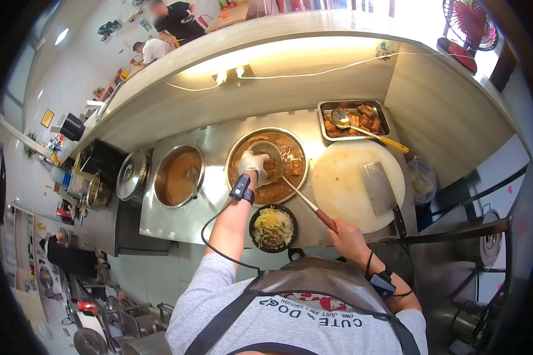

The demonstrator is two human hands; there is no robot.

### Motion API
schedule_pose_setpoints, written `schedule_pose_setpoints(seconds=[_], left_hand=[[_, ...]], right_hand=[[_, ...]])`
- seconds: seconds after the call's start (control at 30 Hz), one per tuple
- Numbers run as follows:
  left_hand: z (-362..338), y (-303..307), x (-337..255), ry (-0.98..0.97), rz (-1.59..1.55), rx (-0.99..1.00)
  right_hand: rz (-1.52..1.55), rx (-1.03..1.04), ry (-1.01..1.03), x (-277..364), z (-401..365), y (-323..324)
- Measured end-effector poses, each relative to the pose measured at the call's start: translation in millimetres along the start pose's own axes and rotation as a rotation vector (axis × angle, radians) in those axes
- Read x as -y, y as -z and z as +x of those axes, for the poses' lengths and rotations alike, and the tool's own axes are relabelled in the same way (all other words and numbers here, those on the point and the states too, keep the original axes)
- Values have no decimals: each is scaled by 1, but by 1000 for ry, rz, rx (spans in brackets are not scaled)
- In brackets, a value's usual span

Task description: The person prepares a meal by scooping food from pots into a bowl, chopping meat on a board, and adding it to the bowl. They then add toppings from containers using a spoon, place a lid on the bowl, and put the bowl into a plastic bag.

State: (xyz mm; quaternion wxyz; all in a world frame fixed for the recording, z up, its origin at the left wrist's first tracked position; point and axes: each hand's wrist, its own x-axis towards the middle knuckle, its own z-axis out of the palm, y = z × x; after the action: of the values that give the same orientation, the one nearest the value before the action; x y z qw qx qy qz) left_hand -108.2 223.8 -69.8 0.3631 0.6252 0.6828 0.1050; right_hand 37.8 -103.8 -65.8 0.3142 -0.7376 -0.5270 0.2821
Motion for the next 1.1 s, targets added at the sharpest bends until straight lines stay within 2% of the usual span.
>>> schedule_pose_setpoints(seconds=[0.03, 0.1, 0.17, 0.27, 0.4, 0.47, 0.57, 0.67, 0.8, 0.87, 0.9, 0.97, 1.0, 1.03, 1.1], left_hand=[[5, -8, 4, -7, 4, 1], [21, -26, 13, -171, 226, -223], [21, -29, 10, -242, 325, -225], [22, -27, 11, -465, 404, -143], [31, -20, 12, -593, 486, -85], [36, -16, 16, -752, 524, -50], [50, -17, 19, -853, 606, -18], [45, -12, 13, -873, 764, 14], [46, -14, 14, -867, 778, 41], [67, -24, 30, -864, 579, -35], [84, -30, 42, -868, 581, -34], [109, -39, 62, -625, -16, 133], [73, -18, 45, -405, -262, 229], [74, -18, 45, -406, -259, 230], [72, -10, 44, -395, -694, 202]], right_hand=[[-5, 3, 18, 0, 1, -1], [18, -4, 17, 2, 2, -2], [42, -9, 16, 4, 3, -2], [59, -3, 5, 6, 2, -3], [61, -8, -16, 5, 2, -6], [78, -15, -30, 5, 1, -6], [108, -44, -43, 5, -1, -7], [114, -44, -52, 3, 0, -10], [123, -67, -32, -2, 2, -14], [145, -56, -56, -1, 4, -15], [160, -51, -69, -2, 4, -15], [177, -50, -83, -1, 5, -16], [193, -39, -95, -1, 5, -16], [210, -27, -106, -1, 5, -17], [215, -30, -100, -3, 5, -18]])
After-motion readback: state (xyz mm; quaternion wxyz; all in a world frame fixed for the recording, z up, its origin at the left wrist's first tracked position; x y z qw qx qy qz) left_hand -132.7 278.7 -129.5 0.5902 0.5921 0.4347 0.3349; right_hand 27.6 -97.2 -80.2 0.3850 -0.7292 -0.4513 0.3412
